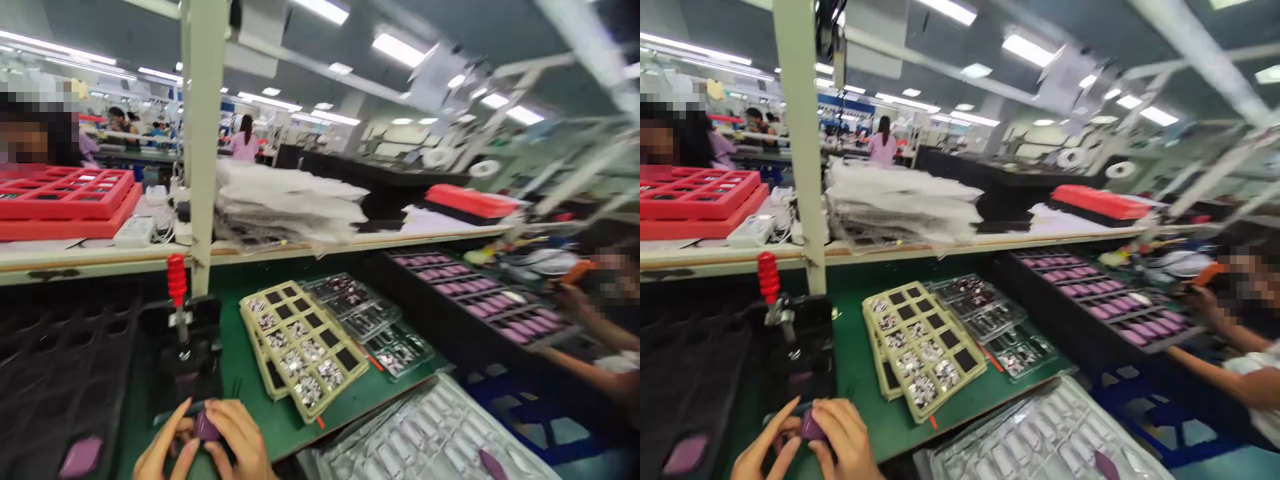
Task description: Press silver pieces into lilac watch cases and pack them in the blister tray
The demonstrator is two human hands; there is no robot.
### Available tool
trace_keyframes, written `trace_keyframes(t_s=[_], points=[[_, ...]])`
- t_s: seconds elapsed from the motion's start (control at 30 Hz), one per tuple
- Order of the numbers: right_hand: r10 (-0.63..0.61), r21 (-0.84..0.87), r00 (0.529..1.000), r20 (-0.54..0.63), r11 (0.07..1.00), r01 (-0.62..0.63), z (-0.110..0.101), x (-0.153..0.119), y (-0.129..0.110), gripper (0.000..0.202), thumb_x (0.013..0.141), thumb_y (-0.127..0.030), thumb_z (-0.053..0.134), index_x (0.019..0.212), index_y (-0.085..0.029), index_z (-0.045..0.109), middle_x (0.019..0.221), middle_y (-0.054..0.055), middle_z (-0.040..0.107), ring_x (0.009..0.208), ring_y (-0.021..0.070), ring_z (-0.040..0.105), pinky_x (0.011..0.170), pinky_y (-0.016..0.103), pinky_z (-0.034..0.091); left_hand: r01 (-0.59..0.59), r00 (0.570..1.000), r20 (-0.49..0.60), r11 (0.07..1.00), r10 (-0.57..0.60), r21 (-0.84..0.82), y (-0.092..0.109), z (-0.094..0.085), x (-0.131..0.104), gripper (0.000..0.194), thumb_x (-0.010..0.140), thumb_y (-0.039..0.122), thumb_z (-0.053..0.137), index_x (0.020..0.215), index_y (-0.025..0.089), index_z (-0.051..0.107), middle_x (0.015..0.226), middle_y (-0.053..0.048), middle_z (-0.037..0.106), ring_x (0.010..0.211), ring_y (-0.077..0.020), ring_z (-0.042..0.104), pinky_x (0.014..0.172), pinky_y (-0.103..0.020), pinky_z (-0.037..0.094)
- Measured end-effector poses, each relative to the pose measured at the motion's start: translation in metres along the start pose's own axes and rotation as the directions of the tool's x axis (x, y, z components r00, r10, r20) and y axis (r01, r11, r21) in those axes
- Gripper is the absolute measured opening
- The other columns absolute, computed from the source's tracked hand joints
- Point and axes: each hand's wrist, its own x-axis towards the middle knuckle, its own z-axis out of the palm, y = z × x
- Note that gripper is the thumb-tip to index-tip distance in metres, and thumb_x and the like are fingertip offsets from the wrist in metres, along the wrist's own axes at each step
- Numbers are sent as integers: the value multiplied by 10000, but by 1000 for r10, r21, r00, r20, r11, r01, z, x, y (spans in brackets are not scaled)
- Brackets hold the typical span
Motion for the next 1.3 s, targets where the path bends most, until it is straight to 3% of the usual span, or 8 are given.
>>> trace_keyframes(t_s=[0.17, 0.27, 0.37, 0.57, 0.63, 0.8, 1.07, 1.3], points=[[32, 79, 980, 199, 996, -49, -4, 38, -31, 400, 1078, -240, 661, 1477, -249, 686, 1411, 142, 763, 1310, 278, 740, 1110, 493, 663, 364, 925, 177, 916, -335, -169, 35, -41, 6, 427, 1130, 509, 617, 1312, 174, 808, 1065, -108, 877, 887, -233, 844, 822, -315, 705], [98, 29, 988, -120, 995, -95, -19, 86, -20, 336, 1053, -217, 696, 1387, -236, 730, 1326, 137, 756, 1241, 266, 741, 1037, 477, 668, 383, 913, 195, 918, -360, -101, 33, -56, 6, 410, 1140, 484, 607, 1312, 164, 798, 889, -64, 830, 703, -181, 753, 712, -284, 651], [87, 81, 853, -515, 995, -53, -37, 161, -17, 265, 1107, -249, 626, 1346, -204, 733, 1211, 113, 727, 1084, 216, 734, 967, 430, 654, 354, 921, 201, 933, -335, -67, 31, -56, 1, 365, 1111, 446, 661, 1332, 194, 807, 953, -74, 836, 767, -194, 754, 778, -314, 648], [-31, 152, 992, -124, 987, 50, -45, 286, -62, 573, 1200, -474, 322, 1470, -60, 613, 1389, 83, 733, 1210, 125, 714, 978, 323, 575, 219, 949, 235, 976, -211, -9, 35, -49, -2, 352, 1134, 341, 597, 1419, 221, 766, 1184, -135, 853, 1045, -269, 810, 961, -412, 662], [-46, 182, 991, -129, 981, 69, -36, 292, -74, 595, 1193, -457, 262, 1457, -44, 600, 1233, 20, 752, 1082, 94, 725, 929, 323, 561, 200, 947, 253, 980, -195, 9, 35, -51, -3, 342, 1142, 336, 570, 1395, 219, 768, 1191, -140, 851, 1060, -274, 808, 979, -427, 661], [-195, 153, 904, -381, 951, 270, -13, 254, -78, 208, 1130, -207, 582, 1330, -221, 641, 1068, 43, 686, 981, 202, 722, 904, 433, 634, 267, 922, 283, 963, -265, 31, 38, -55, 6, 364, 1121, 290, 564, 1431, 208, 737, 1157, -120, 854, 1040, -265, 818, 964, -392, 654], [-169, 124, 940, -298, 969, 213, -12, 243, -66, 294, 1128, -228, 502, 1405, -328, 504, 1112, 56, 636, 998, 258, 712, 926, 529, 641, 366, 847, 386, 928, -366, 76, 37, -45, 46, 623, 1066, 227, 609, 1682, 170, 541, 794, -16, 803, 742, -246, 764, 754, -319, 544], [-201, 52, 918, -342, 971, 232, -26, 244, -73, 281, 1013, -125, 651, 1255, -268, 641, 1103, 63, 683, 1017, 256, 745, 865, 476, 673, 410, 850, 361, 912, -383, 4, 47, -49, 33, 558, 1088, 282, 568, 1639, 191, 583, 775, 17, 744, 642, -188, 683, 678, -282, 508]])
